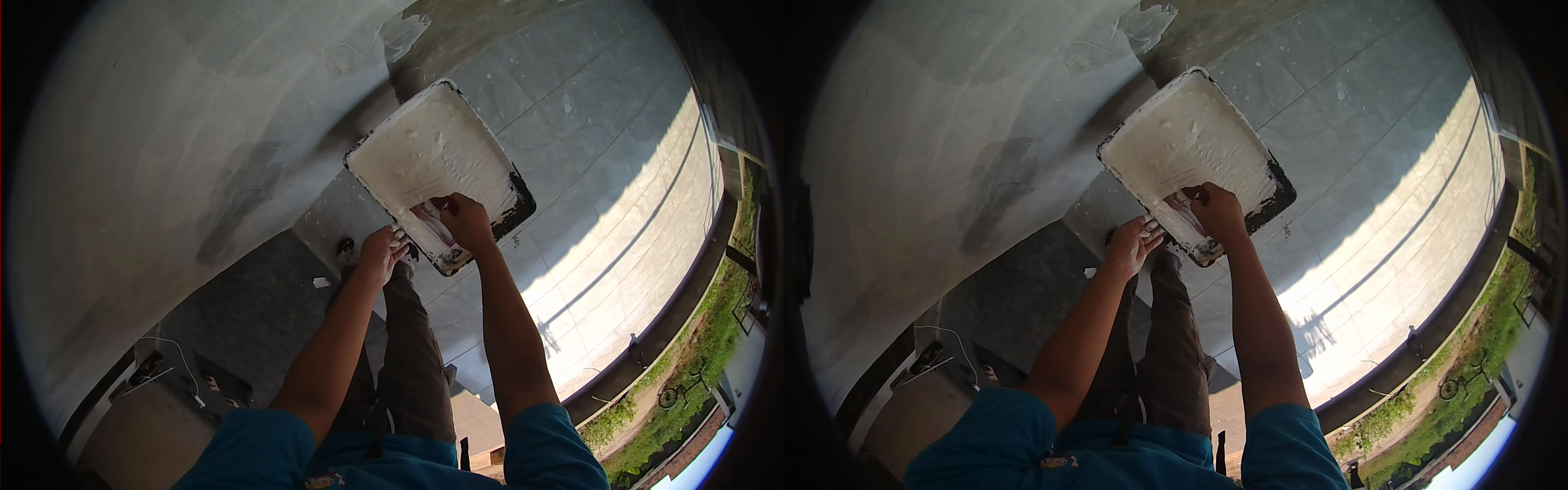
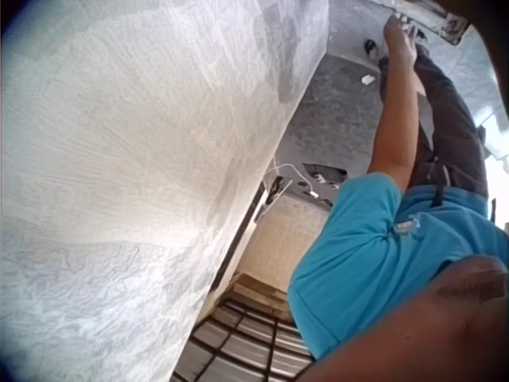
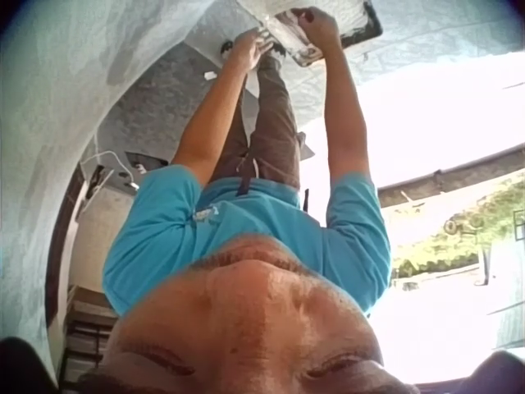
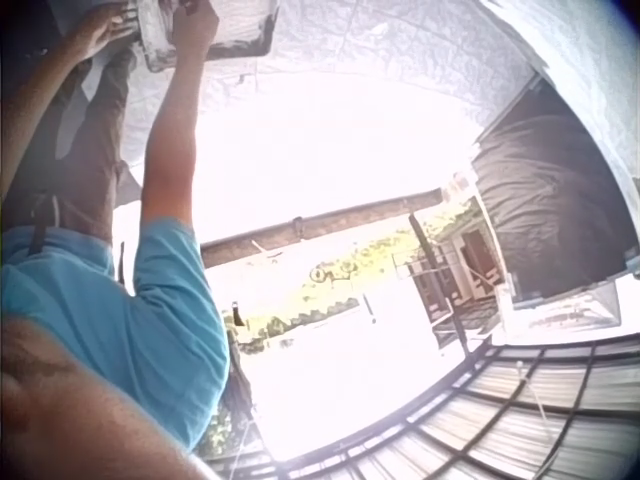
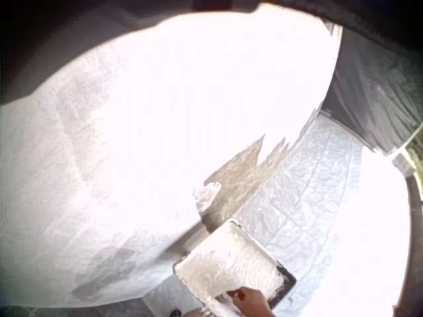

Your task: The person is seen patching and smoothing putty or plaster onto a wall using a spreader tool.

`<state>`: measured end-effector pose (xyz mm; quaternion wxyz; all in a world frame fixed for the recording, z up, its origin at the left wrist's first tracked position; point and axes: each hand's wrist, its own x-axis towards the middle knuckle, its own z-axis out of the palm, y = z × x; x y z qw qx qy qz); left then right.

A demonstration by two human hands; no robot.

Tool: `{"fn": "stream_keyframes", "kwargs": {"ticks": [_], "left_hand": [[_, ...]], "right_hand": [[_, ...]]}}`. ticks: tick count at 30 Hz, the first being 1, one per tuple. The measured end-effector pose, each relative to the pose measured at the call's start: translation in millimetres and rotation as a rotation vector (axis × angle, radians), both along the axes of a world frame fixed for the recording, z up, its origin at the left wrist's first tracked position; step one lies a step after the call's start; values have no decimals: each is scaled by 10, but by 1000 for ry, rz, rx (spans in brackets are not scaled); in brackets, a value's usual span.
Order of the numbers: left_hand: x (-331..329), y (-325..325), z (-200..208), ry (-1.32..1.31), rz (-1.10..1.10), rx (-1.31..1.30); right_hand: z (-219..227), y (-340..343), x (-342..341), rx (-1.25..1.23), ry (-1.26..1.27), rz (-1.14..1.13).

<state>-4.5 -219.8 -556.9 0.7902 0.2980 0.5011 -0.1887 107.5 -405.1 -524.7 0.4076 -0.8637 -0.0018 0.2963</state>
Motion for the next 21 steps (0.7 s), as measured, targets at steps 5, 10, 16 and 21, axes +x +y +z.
{"fn": "stream_keyframes", "kwargs": {"ticks": [5, 10, 16, 21], "left_hand": [[27, -58, 82, -4, 14, 17], [42, -37, 120, 7, 9, 8], [65, -93, 137, 36, 1, 69], [16, -77, 82, -1, 27, 86]], "right_hand": [[-77, 117, -40, -41, -25, 87], [-49, -55, -41, 15, 25, 3], [87, -227, -93, -14, -46, -144], [97, -183, 23, -185, -182, -178]]}}
